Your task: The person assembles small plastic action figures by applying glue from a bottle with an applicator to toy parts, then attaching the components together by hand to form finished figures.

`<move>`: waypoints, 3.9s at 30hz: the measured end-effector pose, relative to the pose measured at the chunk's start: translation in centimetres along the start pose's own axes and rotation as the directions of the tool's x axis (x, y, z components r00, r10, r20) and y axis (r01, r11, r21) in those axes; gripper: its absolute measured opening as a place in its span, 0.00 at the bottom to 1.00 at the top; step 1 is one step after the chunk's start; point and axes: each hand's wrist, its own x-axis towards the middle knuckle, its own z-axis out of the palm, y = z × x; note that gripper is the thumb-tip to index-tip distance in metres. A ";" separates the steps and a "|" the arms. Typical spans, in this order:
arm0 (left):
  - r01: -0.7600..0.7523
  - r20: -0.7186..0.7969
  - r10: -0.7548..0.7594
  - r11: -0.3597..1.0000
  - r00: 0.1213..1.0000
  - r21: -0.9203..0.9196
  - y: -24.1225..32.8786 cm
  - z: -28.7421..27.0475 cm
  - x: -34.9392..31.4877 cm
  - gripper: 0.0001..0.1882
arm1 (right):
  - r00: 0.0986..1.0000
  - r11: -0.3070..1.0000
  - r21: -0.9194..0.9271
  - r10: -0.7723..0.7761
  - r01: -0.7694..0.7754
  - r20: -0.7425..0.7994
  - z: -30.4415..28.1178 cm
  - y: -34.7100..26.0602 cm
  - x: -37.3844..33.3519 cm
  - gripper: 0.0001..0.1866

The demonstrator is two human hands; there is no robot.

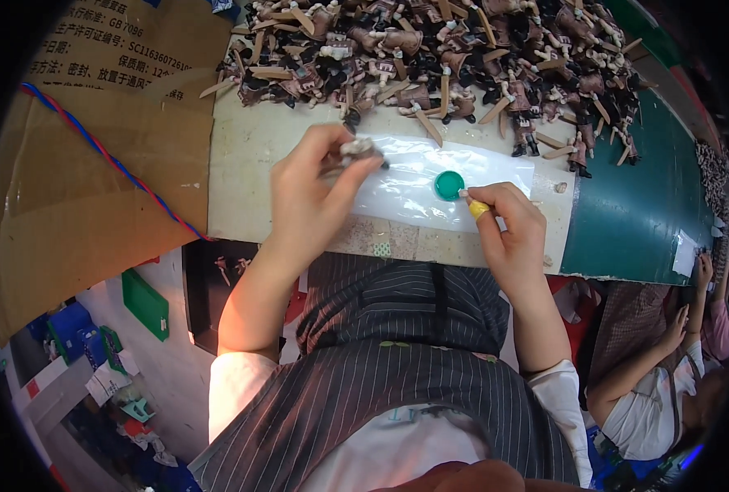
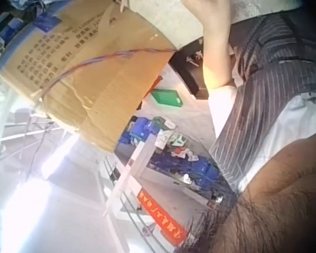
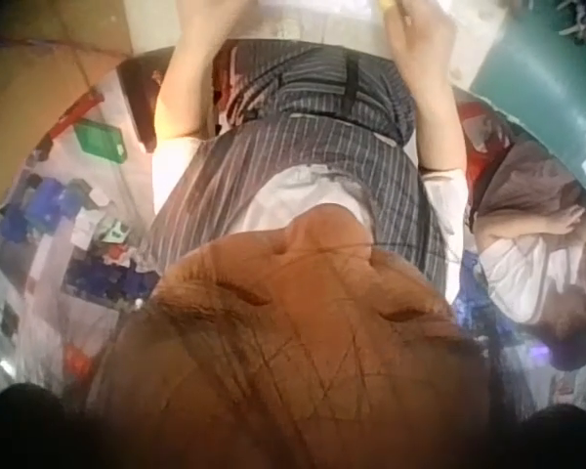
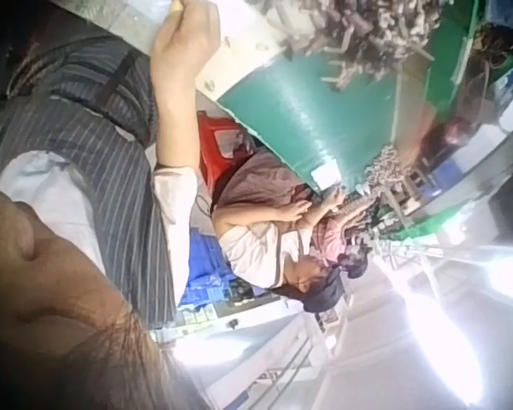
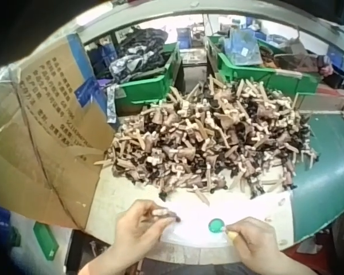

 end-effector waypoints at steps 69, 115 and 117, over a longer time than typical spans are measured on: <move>-0.150 -0.001 0.155 0.959 0.988 0.242 -1.6 -3.8 -12.1 0.14 | 0.962 0.947 0.169 -0.267 0.273 -0.057 0.5 -0.4 -4.4 0.14; -0.287 0.388 -0.064 0.563 0.920 0.775 1.4 1.7 7.1 0.13 | 0.998 0.996 -0.071 -0.062 0.061 -0.009 0.3 -0.1 0.1 0.13; -0.255 0.248 0.116 0.708 0.962 0.658 0.4 0.7 5.6 0.11 | 0.997 0.991 -0.105 -0.076 0.077 0.016 0.4 0.0 0.2 0.13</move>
